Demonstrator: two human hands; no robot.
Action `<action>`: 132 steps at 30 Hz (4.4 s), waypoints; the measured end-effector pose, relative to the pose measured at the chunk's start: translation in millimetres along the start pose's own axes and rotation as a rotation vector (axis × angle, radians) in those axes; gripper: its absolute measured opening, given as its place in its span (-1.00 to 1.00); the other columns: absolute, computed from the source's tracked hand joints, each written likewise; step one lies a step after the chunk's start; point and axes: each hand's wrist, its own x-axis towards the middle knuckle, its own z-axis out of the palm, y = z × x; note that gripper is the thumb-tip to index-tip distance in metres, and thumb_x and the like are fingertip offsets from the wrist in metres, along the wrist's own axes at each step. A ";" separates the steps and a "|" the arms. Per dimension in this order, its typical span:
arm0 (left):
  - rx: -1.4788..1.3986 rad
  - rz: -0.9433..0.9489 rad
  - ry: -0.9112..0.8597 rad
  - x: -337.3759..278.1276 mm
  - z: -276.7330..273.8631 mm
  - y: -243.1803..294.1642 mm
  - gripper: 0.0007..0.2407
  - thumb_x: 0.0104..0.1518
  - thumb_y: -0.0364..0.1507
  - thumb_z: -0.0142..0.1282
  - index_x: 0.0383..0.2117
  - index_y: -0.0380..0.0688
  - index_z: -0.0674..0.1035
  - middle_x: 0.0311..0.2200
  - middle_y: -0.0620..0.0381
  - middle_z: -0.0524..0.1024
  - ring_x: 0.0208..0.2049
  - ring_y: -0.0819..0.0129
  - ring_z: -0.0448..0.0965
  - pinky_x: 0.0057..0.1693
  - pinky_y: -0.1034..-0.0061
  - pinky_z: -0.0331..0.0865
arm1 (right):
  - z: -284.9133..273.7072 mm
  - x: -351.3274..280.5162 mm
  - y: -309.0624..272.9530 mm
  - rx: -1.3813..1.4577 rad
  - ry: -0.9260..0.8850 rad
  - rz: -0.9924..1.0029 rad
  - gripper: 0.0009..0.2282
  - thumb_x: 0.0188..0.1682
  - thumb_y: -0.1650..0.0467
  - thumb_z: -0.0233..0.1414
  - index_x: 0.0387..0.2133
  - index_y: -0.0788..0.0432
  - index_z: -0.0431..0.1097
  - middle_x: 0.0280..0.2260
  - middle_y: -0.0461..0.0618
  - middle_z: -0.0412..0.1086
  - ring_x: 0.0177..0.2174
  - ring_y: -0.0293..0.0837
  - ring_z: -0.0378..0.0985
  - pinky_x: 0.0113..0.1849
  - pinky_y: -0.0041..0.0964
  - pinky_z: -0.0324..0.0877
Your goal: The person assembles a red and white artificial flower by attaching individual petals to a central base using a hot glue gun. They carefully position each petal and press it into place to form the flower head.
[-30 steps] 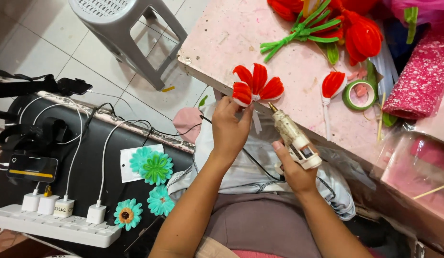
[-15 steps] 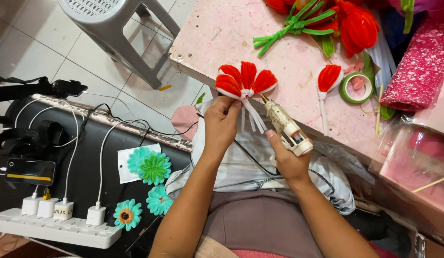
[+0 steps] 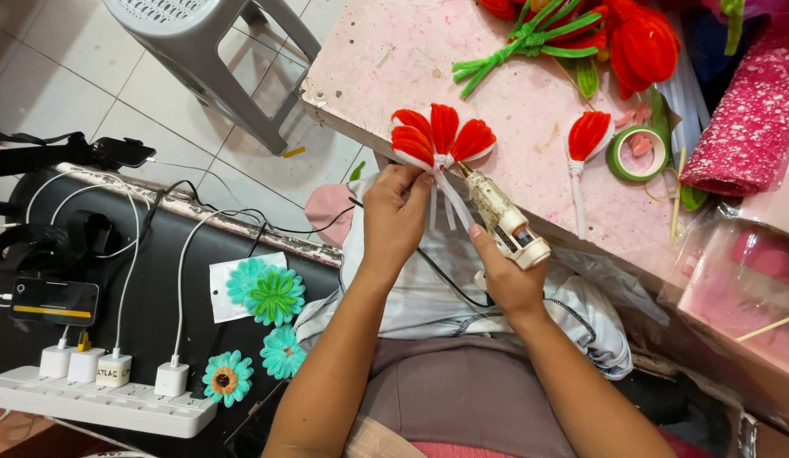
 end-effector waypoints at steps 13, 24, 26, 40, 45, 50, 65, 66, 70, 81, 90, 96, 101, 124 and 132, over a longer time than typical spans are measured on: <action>0.008 -0.007 0.000 0.1 -1.2 2.9 -0.82 0.24 -0.36 0.11 -0.20 -0.11 0.72 -0.29 0.07 0.60 -0.17 0.26 0.64 0.04 0.35 0.47 | 4.0 -1.1 -21.1 -0.015 -0.049 0.013 -0.91 -0.10 0.55 0.26 -0.54 0.34 0.52 -0.59 0.04 0.47 -0.47 -0.31 0.37 -0.31 -0.16 0.47; -0.012 -0.018 -0.009 0.2 -1.6 3.9 -0.82 0.24 -0.38 0.10 -0.18 -0.11 0.71 -0.26 0.07 0.61 -0.13 0.26 0.64 0.07 0.33 0.46 | -6.2 -2.4 -10.4 -0.049 0.008 0.042 -0.93 -0.04 0.54 0.24 -0.33 0.31 0.53 -0.42 0.01 0.51 -0.35 -0.28 0.43 -0.17 -0.08 0.47; -0.014 -0.017 -0.009 0.8 -0.9 2.1 -0.82 0.24 -0.38 0.10 -0.18 -0.11 0.71 -0.27 0.07 0.61 -0.14 0.26 0.63 0.08 0.33 0.45 | -2.7 0.1 -16.6 -0.030 -0.003 0.041 -0.93 -0.03 0.53 0.24 -0.33 0.31 0.53 -0.42 0.01 0.50 -0.34 -0.28 0.41 -0.17 -0.08 0.46; 0.018 -0.018 -0.034 6.0 -3.2 -5.8 -0.84 0.20 -0.37 0.13 -0.23 -0.07 0.73 -0.31 0.07 0.61 -0.15 0.19 0.63 0.08 0.31 0.44 | 3.5 -6.4 -8.0 -0.018 -0.091 -0.065 -0.90 -0.12 0.53 0.28 -0.42 0.35 0.53 -0.52 0.11 0.51 -0.35 -0.26 0.40 -0.24 -0.10 0.47; 0.031 -0.010 -0.032 6.2 -3.3 -6.9 -0.84 0.20 -0.36 0.15 -0.24 -0.08 0.73 -0.31 0.05 0.62 -0.16 0.17 0.64 0.06 0.31 0.45 | 1.4 -6.6 1.1 -0.027 -0.096 -0.082 -0.90 -0.11 0.52 0.27 -0.43 0.38 0.52 -0.52 0.18 0.52 -0.34 -0.23 0.42 -0.26 -0.06 0.47; 0.026 -0.003 -0.030 5.9 -4.0 -4.8 -0.84 0.20 -0.36 0.15 -0.25 -0.09 0.73 -0.32 0.07 0.62 -0.17 0.20 0.64 0.05 0.34 0.45 | 7.3 0.9 -29.4 -0.022 -0.109 -0.025 -0.90 -0.12 0.51 0.28 -0.44 0.35 0.53 -0.53 0.08 0.50 -0.36 -0.27 0.36 -0.26 -0.12 0.46; -0.054 -0.013 -0.042 10.9 -5.0 -15.7 -0.84 0.20 -0.38 0.17 -0.21 -0.11 0.73 -0.34 0.11 0.62 -0.24 0.41 0.60 0.00 0.45 0.44 | -15.7 -2.1 -23.9 -0.049 -0.015 0.246 -0.74 -0.12 0.48 0.30 -0.19 0.37 0.51 -0.31 0.09 0.51 -0.26 -0.20 0.42 -0.03 0.10 0.36; -0.062 -0.010 -0.037 12.5 -5.3 -19.5 -0.84 0.20 -0.38 0.18 -0.21 -0.12 0.73 -0.35 0.12 0.62 -0.24 0.44 0.59 -0.02 0.46 0.44 | -13.7 1.9 -40.7 -0.059 0.005 0.255 -0.70 -0.12 0.45 0.30 -0.15 0.37 0.49 -0.29 0.10 0.51 -0.24 -0.21 0.43 -0.01 0.13 0.32; -0.074 -0.013 -0.036 11.8 -5.5 -11.5 -0.85 0.21 -0.38 0.17 -0.22 -0.11 0.73 -0.36 0.13 0.61 -0.26 0.51 0.55 -0.04 0.49 0.43 | -9.8 -1.9 -30.5 -0.034 -0.016 0.254 -0.69 -0.14 0.49 0.31 -0.14 0.38 0.50 -0.26 0.12 0.52 -0.20 -0.19 0.42 0.01 0.11 0.36; -0.081 -0.020 -0.016 10.3 -3.3 -17.3 -0.87 0.17 -0.40 0.20 -0.27 -0.11 0.73 -0.38 0.15 0.62 -0.30 0.49 0.58 -0.07 0.53 0.45 | 3.4 -6.0 -57.4 -0.059 -0.064 0.339 -0.69 -0.19 0.43 0.36 -0.19 0.33 0.55 -0.36 0.09 0.55 -0.29 -0.24 0.45 -0.09 0.03 0.40; -0.074 -0.034 0.009 20.2 -8.8 -24.3 -0.88 0.14 -0.42 0.21 -0.27 -0.09 0.74 -0.42 0.12 0.59 -0.33 0.50 0.53 -0.11 0.50 0.43 | -33.7 35.4 -30.6 0.152 0.189 0.522 -0.64 -0.11 0.34 0.33 -0.11 0.22 0.42 -0.34 -0.14 0.48 -0.41 -0.27 0.49 -0.41 -0.29 0.48; -0.059 -0.151 0.055 25.5 -32.0 -10.5 -0.83 0.16 -0.40 0.16 -0.23 -0.14 0.72 -0.47 0.17 0.57 -0.37 0.51 0.44 -0.13 0.50 0.42 | -30.1 70.4 -65.4 0.565 0.068 0.661 -0.79 -0.12 0.37 0.32 -0.33 0.15 0.46 -0.47 -0.04 0.54 -0.53 -0.15 0.62 -0.54 -0.29 0.49; -0.067 -0.155 0.082 34.3 -31.5 -18.1 -0.86 0.14 -0.40 0.20 -0.26 -0.11 0.73 -0.54 0.20 0.57 -0.40 0.53 0.45 -0.17 0.56 0.39 | -29.5 57.6 -36.9 0.625 0.037 0.577 -0.80 0.04 0.44 0.12 -0.13 0.28 0.36 -0.18 0.21 0.53 -0.20 0.11 0.69 -0.26 -0.04 0.63; 0.034 -0.051 0.115 51.6 -28.9 -4.7 -0.83 0.14 -0.39 0.20 -0.23 -0.15 0.73 -0.49 0.09 0.58 -0.43 0.44 0.55 -0.19 0.47 0.45 | -36.3 67.5 -69.6 -0.002 0.021 -0.051 -0.77 0.04 0.45 0.23 -0.16 0.26 0.34 -0.35 0.06 0.46 -0.39 -0.22 0.56 -0.31 -0.35 0.51; -0.135 -0.191 0.107 73.4 -41.8 -28.0 -0.85 0.13 -0.38 0.17 -0.27 -0.10 0.73 -0.59 0.27 0.51 -0.45 0.59 0.40 -0.25 0.62 0.35 | 29.6 84.4 -61.2 0.718 -0.122 0.291 -0.73 -0.03 0.59 0.17 -0.14 0.22 0.25 -0.28 0.22 0.54 -0.40 -0.12 0.66 -0.39 -0.44 0.59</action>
